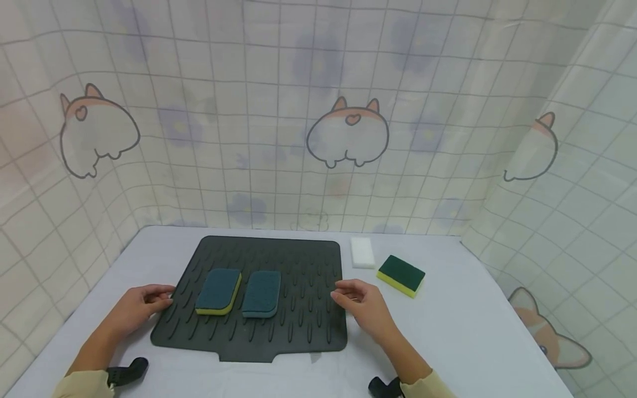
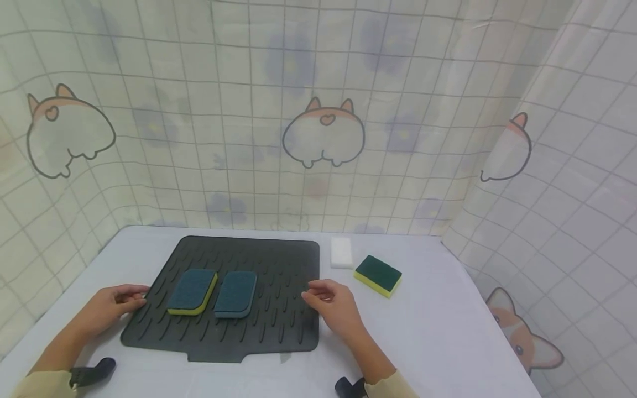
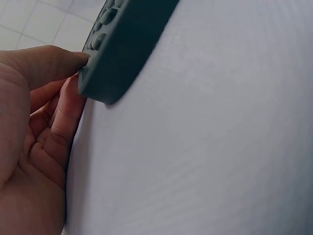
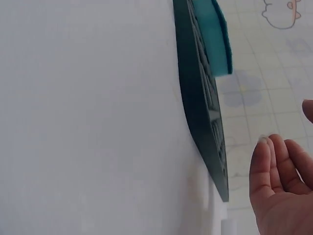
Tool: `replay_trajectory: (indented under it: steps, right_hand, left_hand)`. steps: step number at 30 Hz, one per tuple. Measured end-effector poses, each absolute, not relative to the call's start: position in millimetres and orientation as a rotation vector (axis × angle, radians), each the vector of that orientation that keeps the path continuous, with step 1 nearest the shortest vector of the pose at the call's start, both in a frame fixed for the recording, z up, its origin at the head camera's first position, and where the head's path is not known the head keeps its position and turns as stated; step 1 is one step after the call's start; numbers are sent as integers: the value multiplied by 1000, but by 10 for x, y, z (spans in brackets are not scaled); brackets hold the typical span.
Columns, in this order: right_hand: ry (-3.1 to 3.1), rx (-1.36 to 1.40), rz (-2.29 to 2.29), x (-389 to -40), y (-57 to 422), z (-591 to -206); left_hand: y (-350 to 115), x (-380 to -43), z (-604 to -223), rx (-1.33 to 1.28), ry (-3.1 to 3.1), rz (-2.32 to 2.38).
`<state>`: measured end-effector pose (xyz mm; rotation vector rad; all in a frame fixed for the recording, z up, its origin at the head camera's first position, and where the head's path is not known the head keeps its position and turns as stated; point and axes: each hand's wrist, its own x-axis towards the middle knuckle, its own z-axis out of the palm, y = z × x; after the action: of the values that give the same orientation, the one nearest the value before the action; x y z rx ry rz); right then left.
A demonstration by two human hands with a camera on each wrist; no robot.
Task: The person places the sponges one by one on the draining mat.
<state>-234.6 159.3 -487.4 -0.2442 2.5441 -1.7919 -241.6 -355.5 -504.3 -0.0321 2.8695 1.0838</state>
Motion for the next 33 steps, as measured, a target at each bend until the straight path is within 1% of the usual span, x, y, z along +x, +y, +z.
replay_trajectory:
  steps: [13, 24, 33]
  right_hand:
    - [2572, -120, -1821, -2397, 1983, -4876]
    - [2685, -308, -1761, -2517, 2378, -4873]
    - [2712, -337, -1783, -2653, 2718, -4877]
  left_hand:
    - [-3576, -2437, -5073, -32, 2859, 1106]
    - [-3573, -2446, -5080, -45, 2856, 1114]
    - [-3577, -2434, -5075, -51, 2855, 1109]
